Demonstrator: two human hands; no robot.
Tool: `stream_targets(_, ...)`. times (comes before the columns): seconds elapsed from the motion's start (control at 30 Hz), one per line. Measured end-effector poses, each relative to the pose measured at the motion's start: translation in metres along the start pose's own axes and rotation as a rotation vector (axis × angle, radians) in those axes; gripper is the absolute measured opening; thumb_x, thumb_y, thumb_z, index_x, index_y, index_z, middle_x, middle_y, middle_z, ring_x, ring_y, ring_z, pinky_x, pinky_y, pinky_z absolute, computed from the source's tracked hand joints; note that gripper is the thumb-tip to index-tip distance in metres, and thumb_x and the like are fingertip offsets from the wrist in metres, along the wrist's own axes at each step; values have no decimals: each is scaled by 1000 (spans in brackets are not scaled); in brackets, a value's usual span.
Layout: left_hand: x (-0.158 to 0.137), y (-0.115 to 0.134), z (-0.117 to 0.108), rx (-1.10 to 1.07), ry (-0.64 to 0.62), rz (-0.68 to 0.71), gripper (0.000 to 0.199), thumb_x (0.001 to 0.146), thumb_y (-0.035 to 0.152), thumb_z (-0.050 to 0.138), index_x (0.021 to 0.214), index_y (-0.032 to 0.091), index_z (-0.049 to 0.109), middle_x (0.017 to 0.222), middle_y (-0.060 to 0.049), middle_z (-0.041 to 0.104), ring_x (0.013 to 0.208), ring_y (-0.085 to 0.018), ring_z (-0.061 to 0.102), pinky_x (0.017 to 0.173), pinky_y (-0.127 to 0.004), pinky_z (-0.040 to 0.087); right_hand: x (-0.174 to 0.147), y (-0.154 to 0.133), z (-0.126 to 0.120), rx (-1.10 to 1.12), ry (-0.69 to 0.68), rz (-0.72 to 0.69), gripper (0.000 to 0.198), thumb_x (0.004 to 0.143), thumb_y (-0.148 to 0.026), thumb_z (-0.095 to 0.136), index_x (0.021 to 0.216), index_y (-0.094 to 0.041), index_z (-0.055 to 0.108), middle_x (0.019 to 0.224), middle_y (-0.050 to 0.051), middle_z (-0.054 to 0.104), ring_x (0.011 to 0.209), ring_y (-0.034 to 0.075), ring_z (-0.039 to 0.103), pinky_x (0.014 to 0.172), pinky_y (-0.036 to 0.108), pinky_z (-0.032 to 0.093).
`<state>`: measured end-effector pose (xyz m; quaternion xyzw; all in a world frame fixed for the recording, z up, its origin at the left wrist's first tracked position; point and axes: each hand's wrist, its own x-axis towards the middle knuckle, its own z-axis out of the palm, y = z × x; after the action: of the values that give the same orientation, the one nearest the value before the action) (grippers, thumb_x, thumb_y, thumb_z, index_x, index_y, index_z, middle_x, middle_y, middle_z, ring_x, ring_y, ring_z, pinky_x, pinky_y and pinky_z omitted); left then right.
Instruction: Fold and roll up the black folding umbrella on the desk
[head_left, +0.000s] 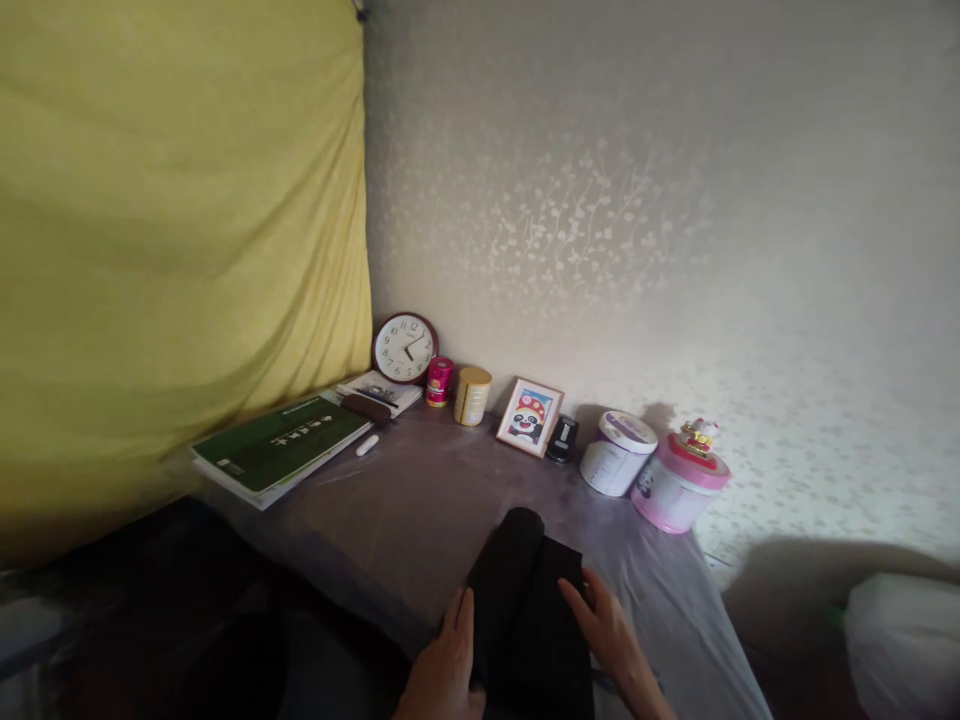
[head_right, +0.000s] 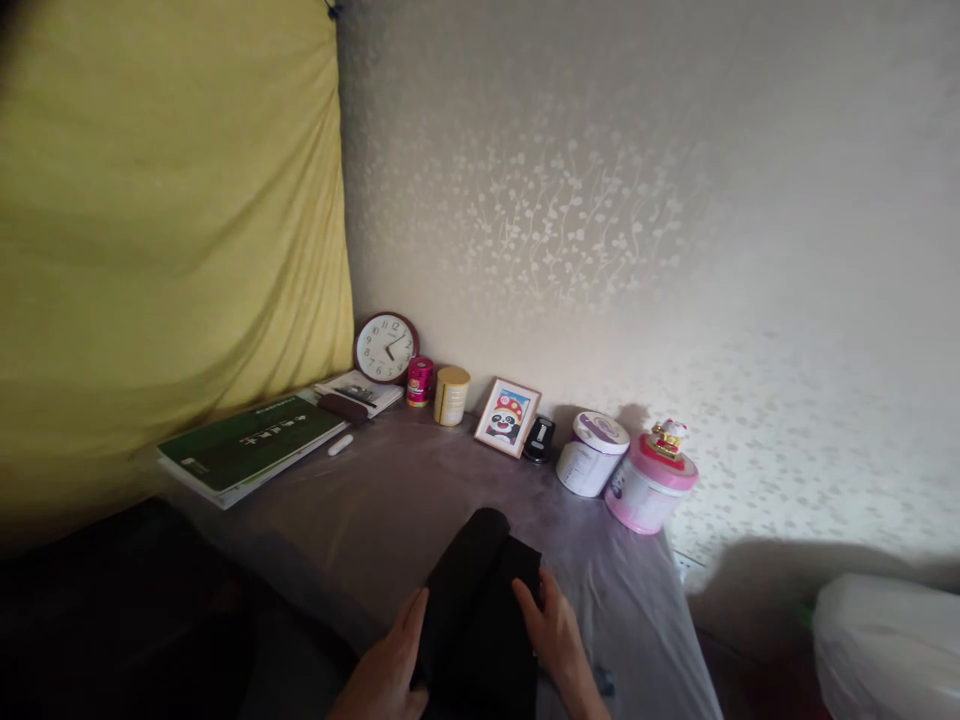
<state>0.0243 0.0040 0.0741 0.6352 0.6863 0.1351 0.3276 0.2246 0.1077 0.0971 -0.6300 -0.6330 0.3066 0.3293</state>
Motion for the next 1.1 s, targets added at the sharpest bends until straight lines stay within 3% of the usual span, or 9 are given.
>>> stream_targets(0.17,0,3,-5,9,-26,-14,91,62,1,51,141,8,7,150,-18,7,123,-24,45,96,-27,40,7,-26,12,304,-164,74,51,67,-51,60,106,-18,60,67,0,63,59,16,60,44,22,42)
stream_targets(0.3,2,5,-8,-7,-36,-14,93,60,0,52,142,12,10,150,-17,10,121,-24,47,98,-25,38,17,-43,38,382,-160,62,53,66,-50,63,108,-17,60,67,-1,61,61,16,60,48,22,43)
stream_targets(0.47,6,7,-9,34,-61,-38,89,60,1,53,141,10,16,150,-18,12,119,-25,49,96,-26,40,29,-36,75,242,-77,-55,51,66,-46,60,103,-10,60,62,1,62,62,18,61,56,27,46)
stream_targets(0.53,7,6,-8,40,-47,-30,89,60,1,53,140,9,16,149,-19,13,116,-25,52,94,-27,43,29,-34,81,221,-131,-91,50,70,-47,55,105,-11,57,64,2,65,61,19,62,56,28,47)
stream_targets(0.67,5,-4,-4,33,-48,-3,84,64,6,52,140,12,18,149,-17,17,109,-24,57,87,-27,47,24,-39,81,186,-292,-145,37,80,-44,44,101,-17,56,75,4,70,64,17,65,55,27,47)
stream_targets(0.83,-5,-17,-8,93,45,-17,70,73,23,53,136,3,28,142,-21,31,127,-30,39,100,-35,39,14,-46,77,11,-252,-276,24,83,-32,42,97,-22,58,79,0,71,69,15,66,69,28,47)
stream_targets(0.93,-3,-15,-11,161,130,44,66,73,28,56,133,9,37,142,-19,34,131,-31,32,107,-40,30,8,-43,81,-68,-207,-386,24,85,-29,41,99,-23,60,83,1,71,79,17,66,73,28,47)
stream_targets(1.0,6,-13,-5,169,127,156,65,72,25,58,133,16,39,145,-14,30,131,-31,32,108,-42,28,5,-40,84,-142,-166,-476,25,87,-28,40,98,-22,62,86,2,70,83,18,65,78,29,47)
stream_targets(1.1,25,-15,16,151,214,195,57,81,6,31,135,25,36,145,-7,29,133,-26,27,110,-45,24,0,-36,85,-235,-136,-593,27,89,-27,39,96,-22,64,86,4,69,82,19,63,78,30,48)
